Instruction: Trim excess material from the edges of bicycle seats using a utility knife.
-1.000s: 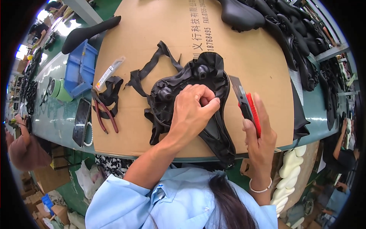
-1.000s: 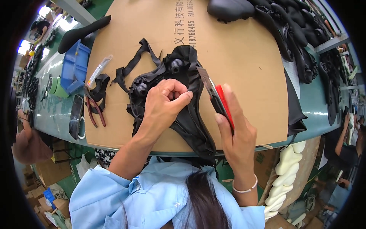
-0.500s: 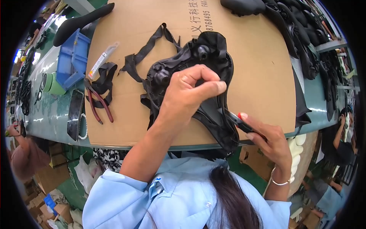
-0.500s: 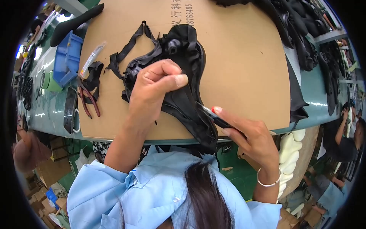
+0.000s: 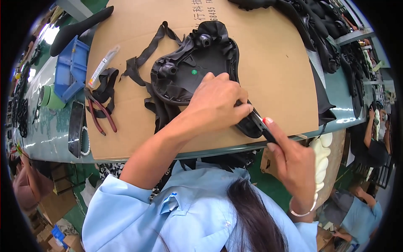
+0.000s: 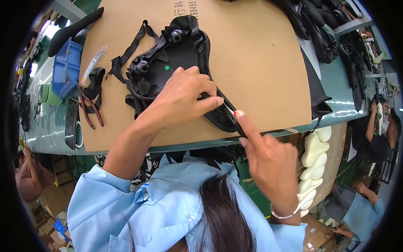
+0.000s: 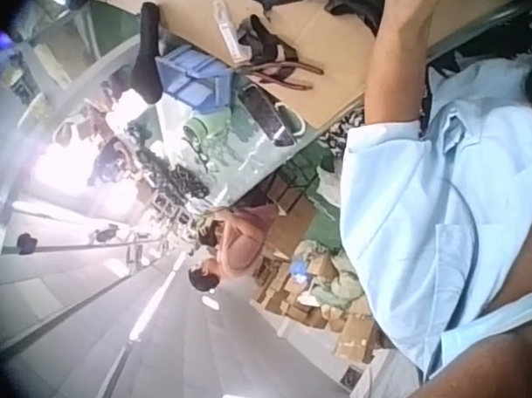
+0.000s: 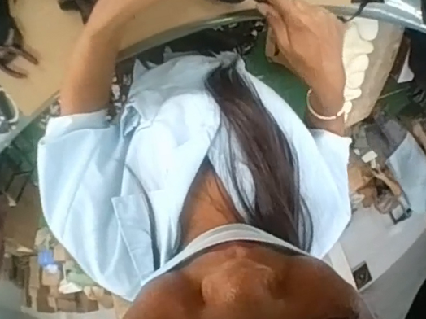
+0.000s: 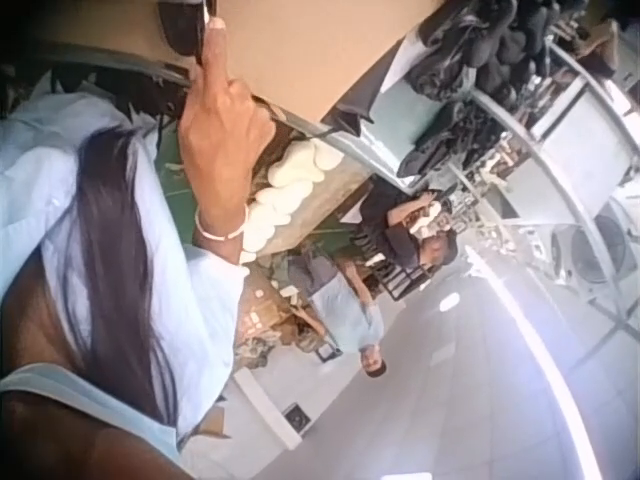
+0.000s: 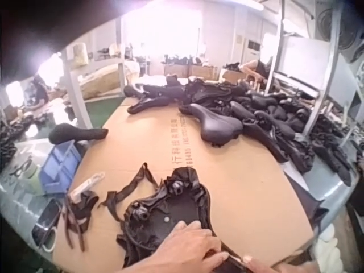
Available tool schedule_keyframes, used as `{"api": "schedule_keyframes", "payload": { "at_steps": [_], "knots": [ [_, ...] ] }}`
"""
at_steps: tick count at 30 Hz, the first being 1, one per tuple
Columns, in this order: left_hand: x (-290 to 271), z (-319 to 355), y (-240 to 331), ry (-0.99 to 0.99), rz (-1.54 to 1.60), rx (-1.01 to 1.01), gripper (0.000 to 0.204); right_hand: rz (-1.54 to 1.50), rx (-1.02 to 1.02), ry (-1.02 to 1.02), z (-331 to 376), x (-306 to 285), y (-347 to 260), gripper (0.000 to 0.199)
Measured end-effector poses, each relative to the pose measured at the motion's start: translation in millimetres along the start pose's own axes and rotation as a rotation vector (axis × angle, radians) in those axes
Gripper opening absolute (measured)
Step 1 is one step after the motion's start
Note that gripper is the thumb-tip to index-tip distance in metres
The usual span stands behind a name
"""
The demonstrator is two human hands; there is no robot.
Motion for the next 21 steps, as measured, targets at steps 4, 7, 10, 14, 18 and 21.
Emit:
{"api": "schedule_keyframes", "payload": {
  "at_steps": [4, 7, 10, 14, 18, 21],
  "knots": [
    [-9.9, -12.3, -22.5, 0.190, 1.288, -0.005, 0.023, -0.490, 0.155, 0.036, 34.3, 36.5, -11.3, 0.050],
    [-9.3, 17.9, 3.8, -0.260, 0.749, 0.264, 0.022, -0.791, 0.233, 0.115, 41.0, 62.7, -2.3, 0.050],
    [-14.9, 45.7, 25.9, -0.513, 0.217, 0.461, 0.022, -0.992, 0.233, 0.397, 33.5, 64.9, 14.5, 0.050],
    [-41.4, 28.8, -17.8, 0.031, -0.345, 0.364, 0.014, -0.715, -0.074, 0.380, 16.6, 52.8, 21.0, 0.052],
    [-39.6, 24.5, -35.9, -0.045, -0.057, 0.223, 0.014, -0.339, -0.330, 0.230, -1.6, 38.5, 9.2, 0.060],
    [-37.1, 20.4, -40.7, 0.036, -0.020, 0.235, 0.015, -0.144, -0.314, 0.166, -20.0, 29.4, 1.0, 0.062]
  ]
}}
Point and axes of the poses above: each hand's wrist, its own z-axis away from the middle knuckle, its own x-axis out of the palm, y = z × x, the point moved 2 cm from there along -z, towards the middle knuckle, and after that the axes turned 10 degrees about -y, right-handed, at the moved point
